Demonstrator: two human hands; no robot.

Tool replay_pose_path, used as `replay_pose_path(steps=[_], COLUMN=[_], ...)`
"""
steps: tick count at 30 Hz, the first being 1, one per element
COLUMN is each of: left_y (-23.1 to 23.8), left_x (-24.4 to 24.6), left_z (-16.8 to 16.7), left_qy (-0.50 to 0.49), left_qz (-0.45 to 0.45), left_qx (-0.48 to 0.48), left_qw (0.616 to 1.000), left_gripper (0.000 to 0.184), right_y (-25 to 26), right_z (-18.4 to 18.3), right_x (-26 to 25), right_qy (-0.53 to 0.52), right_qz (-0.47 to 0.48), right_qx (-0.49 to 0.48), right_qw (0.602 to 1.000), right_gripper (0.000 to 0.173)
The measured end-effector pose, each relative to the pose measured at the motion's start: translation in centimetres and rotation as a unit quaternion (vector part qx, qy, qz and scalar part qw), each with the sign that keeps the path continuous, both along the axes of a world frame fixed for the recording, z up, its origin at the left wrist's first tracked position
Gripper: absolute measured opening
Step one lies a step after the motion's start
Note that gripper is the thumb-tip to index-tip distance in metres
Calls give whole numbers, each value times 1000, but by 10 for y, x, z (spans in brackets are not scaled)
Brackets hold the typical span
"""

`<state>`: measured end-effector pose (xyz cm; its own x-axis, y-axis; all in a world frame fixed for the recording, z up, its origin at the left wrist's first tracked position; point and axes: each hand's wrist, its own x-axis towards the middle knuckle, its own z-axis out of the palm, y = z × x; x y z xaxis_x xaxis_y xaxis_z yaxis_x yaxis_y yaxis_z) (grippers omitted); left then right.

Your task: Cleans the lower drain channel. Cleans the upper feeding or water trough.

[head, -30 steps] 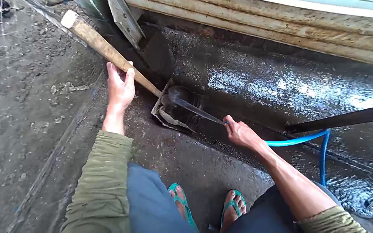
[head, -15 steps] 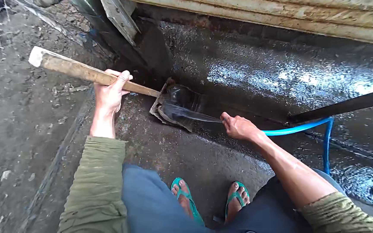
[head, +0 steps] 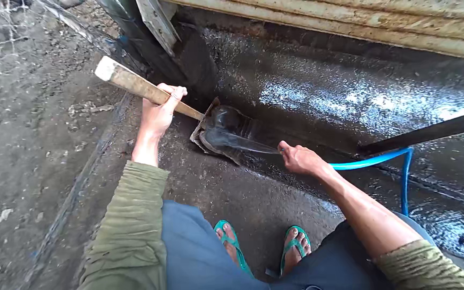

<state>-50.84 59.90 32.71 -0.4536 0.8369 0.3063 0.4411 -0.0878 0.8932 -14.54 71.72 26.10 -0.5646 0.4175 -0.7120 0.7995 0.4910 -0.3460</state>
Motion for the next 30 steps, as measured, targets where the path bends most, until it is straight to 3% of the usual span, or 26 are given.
replay_pose_path(steps=[8, 16, 22, 30], left_y=[22, 31, 45, 53], left_x=[15, 25, 47, 84], left_z=[-22, -25, -10, 14], left_qy=[13, 94, 200, 283], left_qz=[-2, 34, 75, 33], left_qx=[137, 183, 245, 289], left_qw=[991, 978, 946, 914], left_gripper=[20, 23, 31, 24], right_y=[-1, -1, 5, 5], right_z=[4, 6, 22, 25], right_x=[-4, -5, -7, -3], right_qy=[-56, -59, -46, -60], right_qz=[4, -11, -69, -84], right_qx=[10, 25, 99, 123], right_qw=[998, 998, 992, 987], right_gripper=[40, 41, 41, 42])
